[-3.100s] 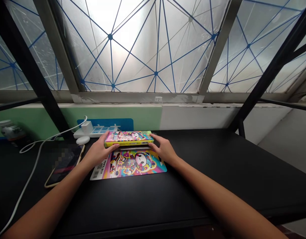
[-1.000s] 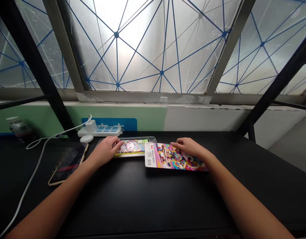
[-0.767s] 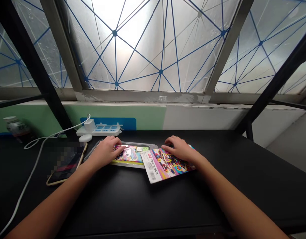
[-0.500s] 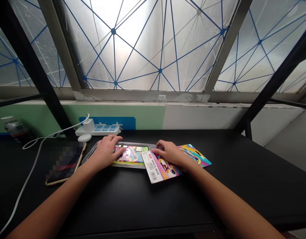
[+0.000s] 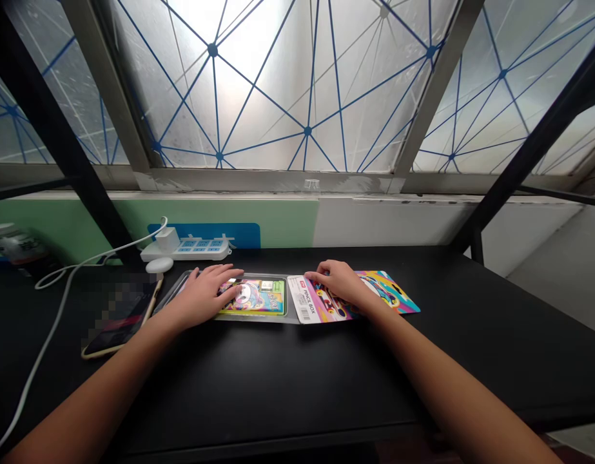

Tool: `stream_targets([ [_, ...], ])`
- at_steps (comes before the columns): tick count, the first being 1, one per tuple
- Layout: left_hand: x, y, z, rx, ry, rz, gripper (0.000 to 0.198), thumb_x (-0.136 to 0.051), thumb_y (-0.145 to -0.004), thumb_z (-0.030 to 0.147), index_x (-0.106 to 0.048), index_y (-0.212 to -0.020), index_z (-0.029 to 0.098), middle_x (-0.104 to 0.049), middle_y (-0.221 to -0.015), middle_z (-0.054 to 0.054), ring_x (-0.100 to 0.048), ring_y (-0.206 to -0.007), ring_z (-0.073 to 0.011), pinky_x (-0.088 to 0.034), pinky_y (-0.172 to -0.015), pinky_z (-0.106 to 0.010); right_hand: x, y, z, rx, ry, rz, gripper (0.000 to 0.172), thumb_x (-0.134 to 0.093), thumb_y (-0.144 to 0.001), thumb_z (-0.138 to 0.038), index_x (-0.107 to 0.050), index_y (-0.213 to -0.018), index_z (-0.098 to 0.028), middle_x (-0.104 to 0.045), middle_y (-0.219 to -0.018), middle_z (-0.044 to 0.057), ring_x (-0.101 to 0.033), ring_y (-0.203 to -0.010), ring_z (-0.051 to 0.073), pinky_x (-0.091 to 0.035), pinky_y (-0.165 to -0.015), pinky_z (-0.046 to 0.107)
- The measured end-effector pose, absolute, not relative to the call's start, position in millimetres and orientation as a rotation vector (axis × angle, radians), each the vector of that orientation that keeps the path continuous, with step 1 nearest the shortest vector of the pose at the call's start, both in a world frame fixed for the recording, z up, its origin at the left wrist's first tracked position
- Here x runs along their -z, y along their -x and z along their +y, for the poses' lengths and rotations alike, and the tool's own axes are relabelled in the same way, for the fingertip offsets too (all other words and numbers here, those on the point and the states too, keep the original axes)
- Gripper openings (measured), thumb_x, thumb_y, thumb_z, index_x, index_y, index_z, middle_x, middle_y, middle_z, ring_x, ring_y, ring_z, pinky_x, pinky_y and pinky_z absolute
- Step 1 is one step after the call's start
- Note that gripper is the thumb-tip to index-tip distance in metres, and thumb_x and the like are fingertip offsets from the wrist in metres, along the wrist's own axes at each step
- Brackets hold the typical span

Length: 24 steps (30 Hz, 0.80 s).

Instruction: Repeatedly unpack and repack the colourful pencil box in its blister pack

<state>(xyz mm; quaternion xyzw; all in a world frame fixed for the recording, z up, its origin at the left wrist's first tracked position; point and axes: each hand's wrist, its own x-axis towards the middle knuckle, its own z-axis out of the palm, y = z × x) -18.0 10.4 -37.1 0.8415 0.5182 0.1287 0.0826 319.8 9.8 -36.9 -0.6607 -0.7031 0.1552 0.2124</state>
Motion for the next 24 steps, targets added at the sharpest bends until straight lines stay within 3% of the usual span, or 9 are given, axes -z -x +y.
stream_targets([
  [7,37.2,17.8,10.3,-0.382,-2.513,1.547,0.050,-0.037,-0.097,0.055,-0.054,-0.139,0.034,-0.048,-0.152,-0.007,-0.036,-0.143,-0.0334,-0.015,-0.114,-0.068,26.6,-329.0,5.5,-0.319,1.808,-1.905,0.040,-0.063,-0.080,-0.064,-0.067,-0.073,-0.024,-0.072,-0.088,0.003,-0.064,-0.083,0.023,-0.045,-0.071,0.031],
  [19,39.7,1.3,6.7,-0.571,-2.426,1.582,0.043,-0.047,-0.095,0.050,-0.062,-0.127,0.026,-0.056,-0.143,-0.014,-0.042,-0.138,-0.0351,-0.011,-0.111,-0.072,31.0,-301.4,1.3,-0.336,1.844,-1.832,0.043,-0.058,-0.082,-0.064,-0.064,-0.069,-0.024,-0.072,-0.077,0.004,-0.064,-0.073,0.023,-0.043,-0.065,0.032],
  [24,40.1,-18.4,-0.7,-0.728,-2.361,1.507,0.037,-0.052,-0.093,0.042,-0.061,-0.125,0.027,-0.057,-0.142,-0.012,-0.042,-0.137,-0.0343,-0.008,-0.112,-0.073,39.6,-291.4,6.3,-0.369,1.851,-1.842,0.044,-0.054,-0.085,-0.064,-0.063,-0.071,-0.023,-0.073,-0.078,0.004,-0.064,-0.073,0.022,-0.042,-0.064,0.032],
])
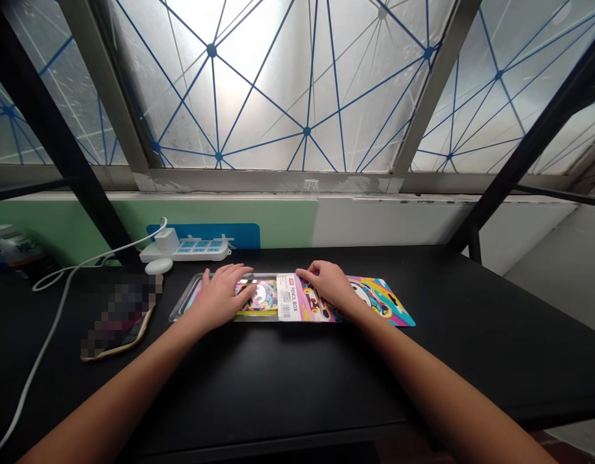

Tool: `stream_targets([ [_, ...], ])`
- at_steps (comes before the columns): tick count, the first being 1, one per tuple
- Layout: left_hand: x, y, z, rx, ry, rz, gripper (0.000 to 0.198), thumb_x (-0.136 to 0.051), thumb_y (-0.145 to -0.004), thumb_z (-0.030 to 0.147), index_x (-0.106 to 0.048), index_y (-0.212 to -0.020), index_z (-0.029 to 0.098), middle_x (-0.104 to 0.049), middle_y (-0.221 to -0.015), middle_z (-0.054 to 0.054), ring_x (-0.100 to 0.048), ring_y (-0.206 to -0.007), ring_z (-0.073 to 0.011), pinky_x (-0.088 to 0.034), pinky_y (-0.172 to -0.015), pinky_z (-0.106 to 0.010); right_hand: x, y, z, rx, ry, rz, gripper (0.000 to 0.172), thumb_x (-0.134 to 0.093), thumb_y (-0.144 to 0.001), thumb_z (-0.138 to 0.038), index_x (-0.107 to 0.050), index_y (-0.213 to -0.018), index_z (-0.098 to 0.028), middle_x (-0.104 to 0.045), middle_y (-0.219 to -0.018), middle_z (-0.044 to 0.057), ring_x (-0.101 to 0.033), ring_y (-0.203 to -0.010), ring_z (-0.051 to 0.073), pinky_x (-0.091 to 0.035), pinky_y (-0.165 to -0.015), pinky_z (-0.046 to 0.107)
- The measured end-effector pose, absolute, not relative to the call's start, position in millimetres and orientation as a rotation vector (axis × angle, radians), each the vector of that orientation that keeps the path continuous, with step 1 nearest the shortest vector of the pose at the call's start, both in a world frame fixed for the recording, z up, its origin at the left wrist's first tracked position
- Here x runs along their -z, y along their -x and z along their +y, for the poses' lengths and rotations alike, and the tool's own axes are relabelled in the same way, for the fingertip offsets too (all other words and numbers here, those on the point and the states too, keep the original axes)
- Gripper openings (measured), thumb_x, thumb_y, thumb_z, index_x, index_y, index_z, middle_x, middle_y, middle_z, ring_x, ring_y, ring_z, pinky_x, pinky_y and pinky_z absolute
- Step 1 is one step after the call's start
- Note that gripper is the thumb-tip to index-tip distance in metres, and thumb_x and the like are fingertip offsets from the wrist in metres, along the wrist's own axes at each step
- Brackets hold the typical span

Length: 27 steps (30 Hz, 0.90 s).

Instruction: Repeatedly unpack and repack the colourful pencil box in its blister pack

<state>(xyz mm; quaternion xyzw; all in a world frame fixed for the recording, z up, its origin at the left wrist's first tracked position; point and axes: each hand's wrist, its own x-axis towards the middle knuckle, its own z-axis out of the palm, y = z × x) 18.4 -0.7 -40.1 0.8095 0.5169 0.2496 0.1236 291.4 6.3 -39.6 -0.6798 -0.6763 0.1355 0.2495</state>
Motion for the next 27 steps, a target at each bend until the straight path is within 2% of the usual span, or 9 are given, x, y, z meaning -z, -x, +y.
stream_targets([
  [2,37.5,-21.1,-2.7,-0.812,-2.281,1.411,0.038,-0.054,-0.091,0.041,-0.061,-0.126,0.025,-0.057,-0.142,-0.011,-0.043,-0.137,-0.0336,-0.015,-0.114,-0.067,41.4,-288.0,7.3,-0.380,1.851,-1.857,0.044,-0.053,-0.085,-0.064,-0.062,-0.071,-0.023,-0.072,-0.078,0.004,-0.064,-0.073,0.022,-0.041,-0.064,0.031],
  [5,30.4,-11.6,1.1,-0.983,-2.070,1.241,0.037,-0.056,-0.090,0.044,-0.065,-0.120,0.025,-0.060,-0.139,-0.009,-0.050,-0.132,-0.0310,-0.036,-0.111,-0.048,42.4,-288.1,7.8,-0.406,1.851,-1.881,0.045,-0.052,-0.086,-0.065,-0.062,-0.071,-0.023,-0.072,-0.078,0.004,-0.063,-0.073,0.021,-0.041,-0.063,0.031],
  [7,26.0,2.4,8.2,-1.126,-1.929,1.158,0.034,-0.055,-0.091,0.046,-0.069,-0.113,0.024,-0.064,-0.132,-0.008,-0.056,-0.126,-0.0294,-0.041,-0.107,-0.041,42.1,-292.3,8.1,-0.428,1.858,-1.894,0.047,-0.051,-0.086,-0.066,-0.062,-0.071,-0.023,-0.071,-0.076,0.003,-0.063,-0.071,0.021,-0.041,-0.063,0.030],
  [10,24.1,24.3,20.4,-1.336,-1.749,1.141,0.033,-0.058,-0.090,0.049,-0.070,-0.104,0.022,-0.071,-0.119,-0.008,-0.059,-0.121,-0.0293,-0.038,-0.109,-0.040,38.4,-304.4,7.9,-0.465,1.869,-1.926,0.048,-0.050,-0.085,-0.068,-0.063,-0.075,-0.022,-0.071,-0.078,0.004,-0.063,-0.073,0.023,-0.042,-0.065,0.031],
  [12,27.7,32.4,26.5,-1.410,-1.610,1.163,0.036,-0.059,-0.089,0.052,-0.070,-0.101,0.020,-0.071,-0.117,-0.008,-0.058,-0.122,-0.0300,-0.035,-0.111,-0.042,32.8,-314.6,6.4,-0.513,1.848,-1.979,0.046,-0.054,-0.083,-0.066,-0.066,-0.081,-0.022,-0.072,-0.086,0.005,-0.065,-0.080,0.024,-0.045,-0.070,0.032],
  [14,34.5,33.0,29.9,-1.425,-1.493,1.155,0.042,-0.053,-0.092,0.057,-0.068,-0.103,0.019,-0.071,-0.119,-0.010,-0.058,-0.124,-0.0298,-0.035,-0.110,-0.044,25.8,-324.1,3.4,-0.581,1.808,-2.049,0.044,-0.064,-0.077,-0.064,-0.068,-0.091,-0.022,-0.072,-0.097,0.006,-0.066,-0.089,0.025,-0.047,-0.076,0.032],
  [17,45.7,25.6,31.9,-1.425,-1.395,1.103,0.055,-0.037,-0.096,0.063,-0.063,-0.110,0.016,-0.070,-0.121,-0.015,-0.061,-0.122,-0.0276,-0.039,-0.108,-0.044,17.4,-331.3,-1.1,-0.673,1.762,-2.144,0.053,-0.073,-0.069,-0.062,-0.067,-0.104,-0.023,-0.070,-0.109,0.007,-0.065,-0.097,0.027,-0.050,-0.082,0.032],
  [23,49.9,20.5,32.2,-1.464,-1.166,0.962,0.064,-0.028,-0.096,0.071,-0.058,-0.113,0.017,-0.069,-0.124,-0.017,-0.058,-0.128,-0.0267,-0.035,-0.113,-0.045,12.7,-302.1,6.2,-0.641,1.731,-2.312,0.071,-0.069,-0.074,-0.064,-0.056,-0.130,-0.022,-0.059,-0.133,0.013,-0.059,-0.117,0.030,-0.047,-0.098,0.037],
  [27,46.2,21.2,31.0,-1.483,-1.090,0.882,0.064,-0.027,-0.096,0.071,-0.056,-0.110,0.017,-0.072,-0.119,-0.017,-0.058,-0.128,-0.0257,-0.031,-0.115,-0.044,7.7,-253.9,23.9,-0.584,1.678,-2.451,0.077,-0.067,-0.074,-0.070,-0.056,-0.132,-0.020,-0.055,-0.137,0.015,-0.060,-0.114,0.032,-0.046,-0.098,0.042],
])
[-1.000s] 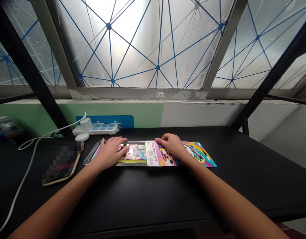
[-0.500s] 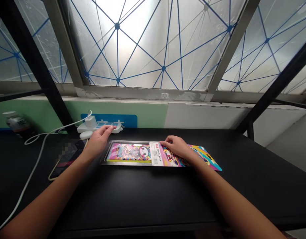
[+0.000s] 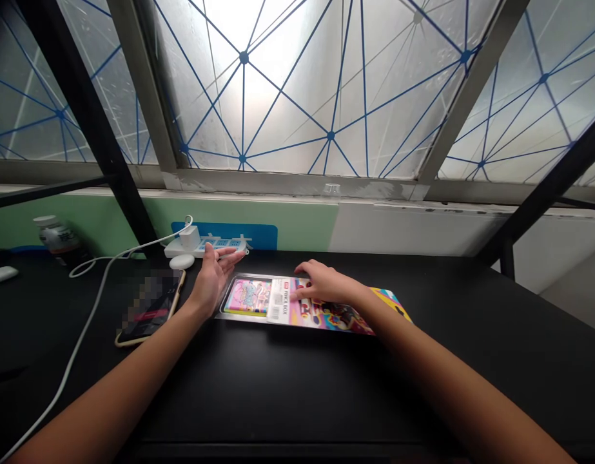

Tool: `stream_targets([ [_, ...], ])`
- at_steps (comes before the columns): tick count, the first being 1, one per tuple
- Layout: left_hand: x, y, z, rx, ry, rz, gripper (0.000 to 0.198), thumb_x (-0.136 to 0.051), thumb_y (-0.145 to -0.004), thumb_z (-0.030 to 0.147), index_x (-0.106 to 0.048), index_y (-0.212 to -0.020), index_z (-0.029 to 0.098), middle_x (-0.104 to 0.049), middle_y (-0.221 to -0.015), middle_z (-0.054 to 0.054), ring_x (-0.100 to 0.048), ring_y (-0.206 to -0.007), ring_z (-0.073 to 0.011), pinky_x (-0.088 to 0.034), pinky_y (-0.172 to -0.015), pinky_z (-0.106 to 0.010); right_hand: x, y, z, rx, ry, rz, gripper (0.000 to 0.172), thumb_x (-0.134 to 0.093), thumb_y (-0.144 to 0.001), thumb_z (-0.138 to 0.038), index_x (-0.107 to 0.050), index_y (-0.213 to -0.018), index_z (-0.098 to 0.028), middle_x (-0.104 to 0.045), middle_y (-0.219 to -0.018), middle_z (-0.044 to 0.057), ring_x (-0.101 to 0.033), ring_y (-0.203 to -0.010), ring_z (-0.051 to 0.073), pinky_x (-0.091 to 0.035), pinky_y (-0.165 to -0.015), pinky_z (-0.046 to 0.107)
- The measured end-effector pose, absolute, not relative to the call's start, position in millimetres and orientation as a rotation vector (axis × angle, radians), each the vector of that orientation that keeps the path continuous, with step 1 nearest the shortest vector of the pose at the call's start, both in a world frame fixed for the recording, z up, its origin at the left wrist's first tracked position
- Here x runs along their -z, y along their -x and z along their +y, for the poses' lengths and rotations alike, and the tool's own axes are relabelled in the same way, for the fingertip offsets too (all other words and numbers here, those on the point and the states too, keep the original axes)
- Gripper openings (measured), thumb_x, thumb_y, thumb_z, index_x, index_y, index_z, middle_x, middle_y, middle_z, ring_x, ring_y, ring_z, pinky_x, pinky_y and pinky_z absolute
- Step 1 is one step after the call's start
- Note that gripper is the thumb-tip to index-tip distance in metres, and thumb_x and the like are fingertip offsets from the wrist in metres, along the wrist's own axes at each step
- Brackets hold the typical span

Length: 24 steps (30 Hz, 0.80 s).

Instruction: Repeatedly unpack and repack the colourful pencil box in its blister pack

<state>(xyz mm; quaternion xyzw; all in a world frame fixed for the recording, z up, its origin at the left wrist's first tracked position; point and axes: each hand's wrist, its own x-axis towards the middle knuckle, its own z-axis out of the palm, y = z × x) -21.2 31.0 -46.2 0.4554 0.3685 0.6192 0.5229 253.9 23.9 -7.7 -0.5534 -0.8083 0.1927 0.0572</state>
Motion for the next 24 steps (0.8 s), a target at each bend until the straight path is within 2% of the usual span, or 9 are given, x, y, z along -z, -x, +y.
stream_targets([
  [4,46.1,20.1,30.2,-1.495,-1.069,0.869,0.065,-0.024,-0.096,0.072,-0.055,-0.110,0.017,-0.072,-0.118,-0.017,-0.058,-0.127,-0.0252,-0.031,-0.116,-0.044,3.8,-192.7,39.0,-0.503,1.586,-2.573,0.076,-0.069,-0.072,-0.072,-0.060,-0.128,-0.021,-0.058,-0.132,0.016,-0.060,-0.113,0.036,-0.044,-0.096,0.047],
  [11,47.5,23.2,26.7,-1.433,-1.151,0.942,0.064,-0.028,-0.095,0.072,-0.056,-0.110,0.017,-0.072,-0.116,-0.017,-0.059,-0.125,-0.0296,-0.038,-0.110,-0.046,10.8,-128.6,34.8,-0.281,1.456,-2.625,0.059,-0.056,-0.087,-0.067,-0.062,-0.121,-0.019,-0.065,-0.120,0.017,-0.062,-0.107,0.034,-0.044,-0.088,0.043],
  [13,46.2,22.8,24.4,-1.404,-1.220,1.036,0.051,-0.035,-0.097,0.062,-0.057,-0.110,0.019,-0.071,-0.119,-0.015,-0.059,-0.125,-0.0288,-0.037,-0.111,-0.046,9.9,-136.4,29.2,-0.220,1.446,-2.600,0.056,-0.055,-0.089,-0.066,-0.062,-0.120,-0.020,-0.065,-0.121,0.016,-0.062,-0.108,0.034,-0.042,-0.092,0.044],
  [16,45.5,22.5,22.3,-1.340,-1.304,1.141,0.023,-0.051,-0.094,0.033,-0.058,-0.113,0.022,-0.067,-0.128,-0.011,-0.056,-0.129,-0.0276,-0.039,-0.109,-0.047,8.0,-169.5,18.9,-0.186,1.454,-2.556,0.050,-0.053,-0.091,-0.064,-0.063,-0.117,-0.023,-0.067,-0.121,0.012,-0.063,-0.106,0.031,-0.040,-0.093,0.043],
  [17,46.1,22.8,22.4,-1.313,-1.299,1.152,0.026,-0.054,-0.089,0.022,-0.058,-0.115,0.023,-0.065,-0.130,-0.011,-0.054,-0.130,-0.0281,-0.042,-0.107,-0.047,8.5,-184.1,15.3,-0.204,1.467,-2.529,0.048,-0.053,-0.091,-0.064,-0.064,-0.115,-0.024,-0.067,-0.121,0.011,-0.063,-0.105,0.030,-0.041,-0.092,0.042],
  [19,48.0,24.3,24.0,-1.262,-1.257,1.154,0.046,-0.052,-0.080,0.007,-0.057,-0.121,0.025,-0.064,-0.132,-0.011,-0.055,-0.129,-0.0294,-0.051,-0.096,-0.045,11.8,-213.9,9.1,-0.287,1.510,-2.441,0.047,-0.053,-0.091,-0.063,-0.064,-0.115,-0.025,-0.068,-0.121,0.009,-0.064,-0.104,0.029,-0.044,-0.090,0.039],
  [21,50.2,26.1,26.7,-1.226,-1.213,1.146,0.062,-0.048,-0.073,0.001,-0.052,-0.129,0.026,-0.063,-0.133,-0.012,-0.061,-0.122,-0.0295,-0.057,-0.084,-0.042,17.3,-238.6,5.2,-0.392,1.565,-2.343,0.046,-0.052,-0.091,-0.061,-0.063,-0.117,-0.025,-0.068,-0.123,0.009,-0.063,-0.107,0.028,-0.046,-0.089,0.037],
  [24,51.7,27.4,29.9,-1.232,-1.107,1.117,0.070,-0.048,-0.072,-0.001,-0.044,-0.136,0.027,-0.062,-0.132,-0.015,-0.069,-0.111,-0.0285,-0.060,-0.071,-0.036,24.1,-257.3,3.8,-0.454,1.616,-2.280,0.045,-0.050,-0.093,-0.059,-0.063,-0.118,-0.024,-0.068,-0.122,0.010,-0.063,-0.108,0.028,-0.047,-0.087,0.036],
])
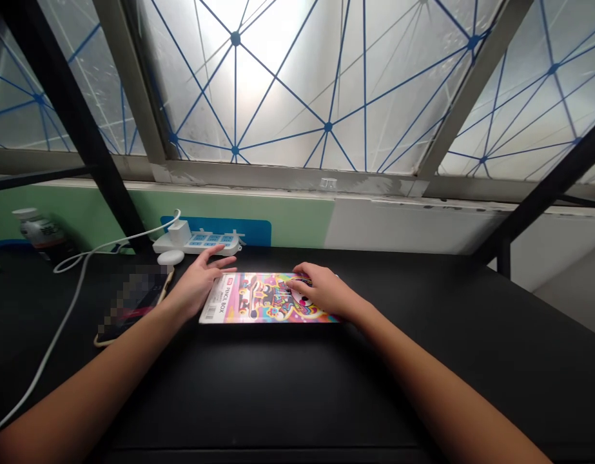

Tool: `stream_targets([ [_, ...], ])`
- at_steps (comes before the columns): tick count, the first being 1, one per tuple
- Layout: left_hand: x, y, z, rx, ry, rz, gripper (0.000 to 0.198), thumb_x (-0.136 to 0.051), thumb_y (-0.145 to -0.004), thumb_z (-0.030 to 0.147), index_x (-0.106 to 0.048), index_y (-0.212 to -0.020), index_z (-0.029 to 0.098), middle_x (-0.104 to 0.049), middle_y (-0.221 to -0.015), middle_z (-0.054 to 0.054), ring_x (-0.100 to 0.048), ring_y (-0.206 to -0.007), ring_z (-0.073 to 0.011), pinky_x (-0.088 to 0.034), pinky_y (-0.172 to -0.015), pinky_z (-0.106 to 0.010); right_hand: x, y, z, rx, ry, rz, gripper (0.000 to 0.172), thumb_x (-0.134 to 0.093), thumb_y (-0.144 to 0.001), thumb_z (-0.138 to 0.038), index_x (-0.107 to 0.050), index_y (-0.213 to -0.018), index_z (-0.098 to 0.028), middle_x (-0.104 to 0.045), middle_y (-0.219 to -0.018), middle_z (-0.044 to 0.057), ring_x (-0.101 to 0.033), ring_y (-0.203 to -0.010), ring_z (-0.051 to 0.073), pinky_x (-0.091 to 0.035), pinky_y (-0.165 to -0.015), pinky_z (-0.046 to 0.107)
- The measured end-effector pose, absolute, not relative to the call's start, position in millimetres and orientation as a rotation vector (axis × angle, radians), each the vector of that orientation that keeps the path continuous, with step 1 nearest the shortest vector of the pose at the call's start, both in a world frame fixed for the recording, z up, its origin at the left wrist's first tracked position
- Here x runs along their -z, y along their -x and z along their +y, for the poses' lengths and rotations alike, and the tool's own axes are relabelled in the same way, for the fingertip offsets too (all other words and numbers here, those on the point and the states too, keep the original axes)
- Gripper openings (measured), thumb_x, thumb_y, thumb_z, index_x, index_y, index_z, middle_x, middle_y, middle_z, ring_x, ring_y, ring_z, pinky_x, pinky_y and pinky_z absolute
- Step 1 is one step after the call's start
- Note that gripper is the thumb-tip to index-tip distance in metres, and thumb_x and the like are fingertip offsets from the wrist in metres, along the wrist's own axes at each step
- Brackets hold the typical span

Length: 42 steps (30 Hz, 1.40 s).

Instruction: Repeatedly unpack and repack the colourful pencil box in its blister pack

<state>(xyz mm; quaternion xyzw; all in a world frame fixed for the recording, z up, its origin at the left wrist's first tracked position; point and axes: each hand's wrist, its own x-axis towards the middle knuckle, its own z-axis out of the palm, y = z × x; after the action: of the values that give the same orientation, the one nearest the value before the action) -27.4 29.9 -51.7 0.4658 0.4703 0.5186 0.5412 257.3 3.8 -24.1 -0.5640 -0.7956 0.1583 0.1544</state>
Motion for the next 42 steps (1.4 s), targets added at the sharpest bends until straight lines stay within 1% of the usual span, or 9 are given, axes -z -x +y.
stream_targets([
  [8,45.4,21.2,24.2,-1.232,-0.906,1.202,0.053,-0.055,-0.082,0.002,-0.047,-0.130,0.024,-0.064,-0.129,-0.016,-0.075,-0.085,-0.0239,-0.060,-0.061,-0.032,25.4,-254.1,0.9,-0.335,1.596,-2.305,0.041,-0.051,-0.094,-0.058,-0.066,-0.108,-0.023,-0.071,-0.112,0.009,-0.064,-0.102,0.028,-0.045,-0.086,0.037],
  [12,45.6,20.3,22.8,-1.216,-0.971,1.242,0.033,-0.061,-0.088,0.018,-0.054,-0.121,0.021,-0.072,-0.112,-0.013,-0.072,-0.063,-0.0204,-0.057,-0.051,-0.031,27.1,-252.6,1.1,-0.190,1.565,-2.243,0.037,-0.056,-0.092,-0.056,-0.063,-0.104,-0.021,-0.069,-0.107,0.010,-0.064,-0.098,0.027,-0.046,-0.085,0.038],
  [16,44.9,20.8,21.6,-1.351,-1.078,1.168,0.032,-0.061,-0.091,0.046,-0.061,-0.111,0.020,-0.073,-0.091,-0.006,-0.071,-0.068,-0.0191,-0.056,-0.056,-0.027,23.5,-251.0,-0.8,0.181,1.412,-2.156,0.032,-0.059,-0.093,-0.050,-0.058,-0.099,-0.018,-0.066,-0.104,0.012,-0.061,-0.096,0.028,-0.044,-0.087,0.041],
  [19,42.1,18.3,17.2,-1.521,-1.153,1.014,0.040,-0.062,-0.086,0.058,-0.063,-0.092,0.019,-0.073,-0.094,-0.006,-0.070,-0.077,-0.0195,-0.056,-0.064,-0.027,18.5,-249.5,-7.5,0.503,1.182,-2.091,0.023,-0.061,-0.094,-0.041,-0.055,-0.090,-0.020,-0.066,-0.098,0.011,-0.061,-0.087,0.025,-0.046,-0.080,0.038],
  [28,22.5,21.9,7.2,-1.620,-1.154,1.000,0.036,-0.053,-0.093,0.048,-0.058,-0.077,0.017,-0.068,-0.070,-0.003,-0.067,-0.060,-0.0170,-0.054,-0.066,-0.030,21.5,-221.3,-31.8,0.596,1.160,-2.455,0.003,-0.061,-0.089,-0.018,-0.059,-0.090,-0.018,-0.068,-0.109,0.012,-0.061,-0.087,0.026,-0.048,-0.076,0.038],
  [31,16.7,24.3,3.2,-1.572,-1.295,1.034,0.037,-0.046,-0.096,0.046,-0.057,-0.076,0.017,-0.068,-0.071,-0.003,-0.062,-0.051,-0.0147,-0.053,-0.060,-0.030,26.9,-216.5,-33.0,0.548,1.186,-2.558,0.012,-0.064,-0.081,-0.015,-0.063,-0.093,-0.016,-0.066,-0.116,0.014,-0.058,-0.094,0.029,-0.049,-0.080,0.040],
  [36,21.0,24.9,1.0,-1.342,-1.923,1.257,0.037,-0.044,-0.098,0.049,-0.065,-0.090,0.019,-0.070,-0.093,-0.006,-0.067,-0.089,-0.0236,-0.054,-0.080,-0.037,30.1,-222.6,-26.2,0.374,1.155,-2.624,0.013,-0.066,-0.077,-0.013,-0.064,-0.089,-0.018,-0.064,-0.118,0.012,-0.055,-0.099,0.028,-0.048,-0.083,0.039],
  [39,35.5,25.5,7.4,-1.019,-2.336,1.308,0.040,-0.052,-0.094,0.050,-0.063,-0.117,0.020,-0.066,-0.124,-0.010,-0.053,-0.124,-0.0306,-0.042,-0.105,-0.047,29.6,-224.0,-24.2,0.264,1.118,-2.619,0.009,-0.067,-0.081,-0.018,-0.062,-0.088,-0.018,-0.064,-0.115,0.013,-0.055,-0.101,0.028,-0.048,-0.084,0.041],
  [42,50.0,26.4,14.5,-0.736,-2.438,1.367,0.060,-0.059,-0.089,0.057,-0.054,-0.134,0.018,-0.053,-0.144,-0.014,-0.036,-0.140,-0.0360,-0.031,-0.114,-0.054,27.4,-222.6,-25.0,0.004,1.124,-2.519,0.015,-0.069,-0.086,-0.029,-0.057,-0.087,-0.020,-0.065,-0.105,0.010,-0.057,-0.096,0.024,-0.048,-0.082,0.038],
])
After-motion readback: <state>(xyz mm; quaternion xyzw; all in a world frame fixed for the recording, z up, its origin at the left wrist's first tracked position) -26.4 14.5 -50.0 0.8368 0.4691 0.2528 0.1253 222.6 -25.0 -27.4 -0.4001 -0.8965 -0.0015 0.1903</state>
